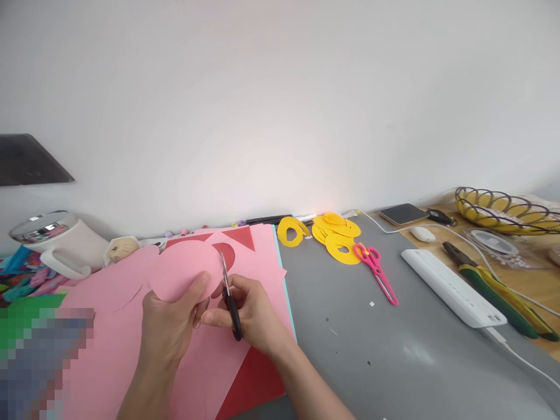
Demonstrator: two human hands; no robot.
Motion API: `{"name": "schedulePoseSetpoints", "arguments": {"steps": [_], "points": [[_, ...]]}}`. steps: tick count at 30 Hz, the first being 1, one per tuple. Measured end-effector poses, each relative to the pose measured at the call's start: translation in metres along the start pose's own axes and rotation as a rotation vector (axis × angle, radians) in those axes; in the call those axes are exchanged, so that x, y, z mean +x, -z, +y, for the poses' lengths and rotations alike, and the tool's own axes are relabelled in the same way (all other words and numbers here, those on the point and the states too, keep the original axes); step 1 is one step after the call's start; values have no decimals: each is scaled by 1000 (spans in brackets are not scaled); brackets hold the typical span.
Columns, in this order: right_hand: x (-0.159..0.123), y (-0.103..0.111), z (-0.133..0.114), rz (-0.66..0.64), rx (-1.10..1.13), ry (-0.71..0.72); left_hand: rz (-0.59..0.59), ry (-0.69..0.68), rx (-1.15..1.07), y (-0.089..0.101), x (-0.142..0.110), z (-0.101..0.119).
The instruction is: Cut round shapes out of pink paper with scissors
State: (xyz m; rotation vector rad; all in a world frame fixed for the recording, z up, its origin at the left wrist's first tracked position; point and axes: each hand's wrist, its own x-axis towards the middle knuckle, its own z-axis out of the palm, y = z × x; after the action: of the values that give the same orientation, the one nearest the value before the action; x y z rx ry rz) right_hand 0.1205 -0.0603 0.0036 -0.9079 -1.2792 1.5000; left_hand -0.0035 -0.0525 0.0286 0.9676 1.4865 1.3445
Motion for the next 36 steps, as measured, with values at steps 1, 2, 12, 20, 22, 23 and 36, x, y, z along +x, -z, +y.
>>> {"name": "schedulePoseSetpoints", "arguments": {"steps": [1,2,12,20,22,23,36], "points": [[0,0,0,-4,3,-3,0,-1,4,0,0,1],[0,0,0,-7,5,-6,-1,0,4,-1,-1,1],[1,0,2,-27,4,-33,11,17,-22,2,4,-3],[1,-3,3,-20,14,-39,-19,22,-61,5,10,-9],[1,-3,2,-22,23,-31,-11,30,-65,5,10,-9],[1,-4,2,-22,28,-28,-7,33,-66,5,10,-9],[1,-2,2,-22,3,-31,-4,9,-71,2,6,-3]]}}
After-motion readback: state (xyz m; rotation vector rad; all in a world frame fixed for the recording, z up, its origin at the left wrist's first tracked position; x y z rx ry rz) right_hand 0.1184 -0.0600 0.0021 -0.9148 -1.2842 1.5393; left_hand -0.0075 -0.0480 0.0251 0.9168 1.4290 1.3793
